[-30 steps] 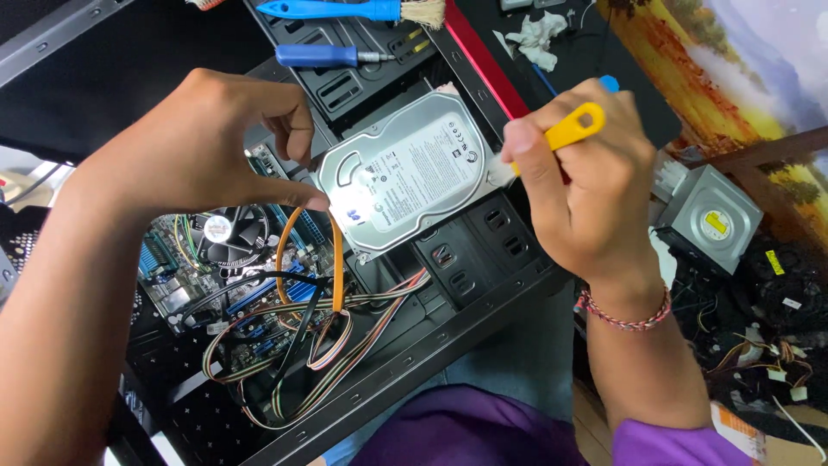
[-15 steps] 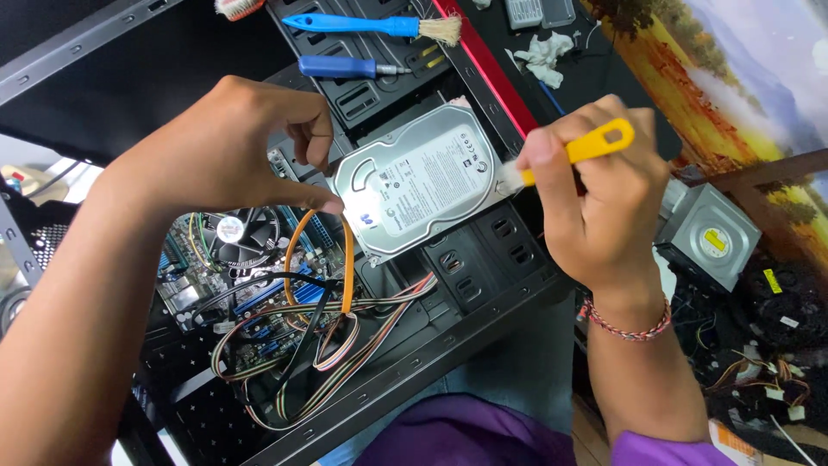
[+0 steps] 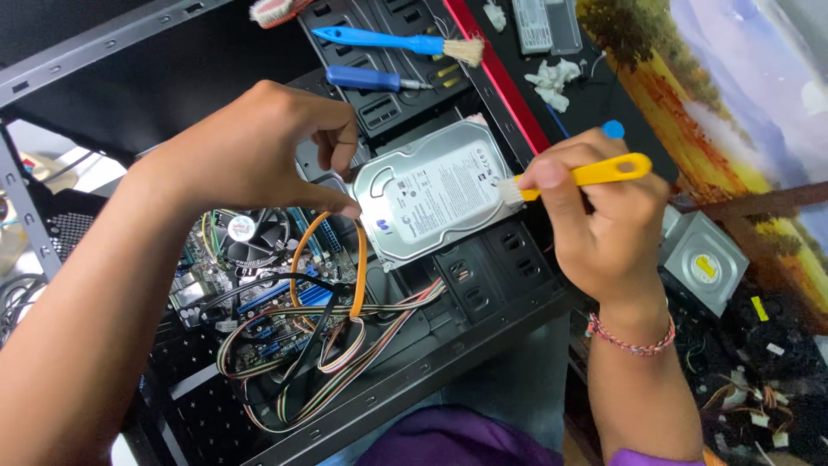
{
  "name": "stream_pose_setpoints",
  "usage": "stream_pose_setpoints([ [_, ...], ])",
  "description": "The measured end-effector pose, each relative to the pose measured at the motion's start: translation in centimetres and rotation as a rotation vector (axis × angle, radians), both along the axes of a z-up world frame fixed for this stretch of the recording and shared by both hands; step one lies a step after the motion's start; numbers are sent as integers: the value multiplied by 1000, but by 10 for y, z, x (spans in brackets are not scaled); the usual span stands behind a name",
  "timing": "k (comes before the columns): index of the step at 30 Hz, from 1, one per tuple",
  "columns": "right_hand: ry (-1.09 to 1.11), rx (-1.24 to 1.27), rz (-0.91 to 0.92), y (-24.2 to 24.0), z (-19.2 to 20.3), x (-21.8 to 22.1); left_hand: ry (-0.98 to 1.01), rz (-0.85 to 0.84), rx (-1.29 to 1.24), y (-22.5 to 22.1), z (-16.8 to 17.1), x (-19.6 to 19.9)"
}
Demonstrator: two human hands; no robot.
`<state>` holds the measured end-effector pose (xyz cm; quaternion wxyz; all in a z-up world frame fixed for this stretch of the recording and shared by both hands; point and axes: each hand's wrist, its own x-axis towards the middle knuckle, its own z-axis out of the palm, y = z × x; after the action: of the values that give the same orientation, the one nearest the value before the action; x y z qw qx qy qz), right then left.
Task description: The person cleans the computer and installs a hard disk drive inside the case.
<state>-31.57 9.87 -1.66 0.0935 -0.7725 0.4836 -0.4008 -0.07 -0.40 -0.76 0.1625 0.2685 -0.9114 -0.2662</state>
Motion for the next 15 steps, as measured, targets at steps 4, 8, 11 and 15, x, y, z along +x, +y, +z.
stream_pose_setpoints([
  [4, 92, -83, -64, -1, -2, 2, -4, 31, 20, 3, 4, 0],
  [8, 78, -49, -20, -1, 2, 8, 24, 18, 58, 5, 5, -1],
  [11, 63, -53, -24, 1, 19, 24, 81, -20, 62, 9, 5, -3],
  [15, -34, 156, 191, 4, 26, 35, 102, -57, 66, 13, 7, -6],
])
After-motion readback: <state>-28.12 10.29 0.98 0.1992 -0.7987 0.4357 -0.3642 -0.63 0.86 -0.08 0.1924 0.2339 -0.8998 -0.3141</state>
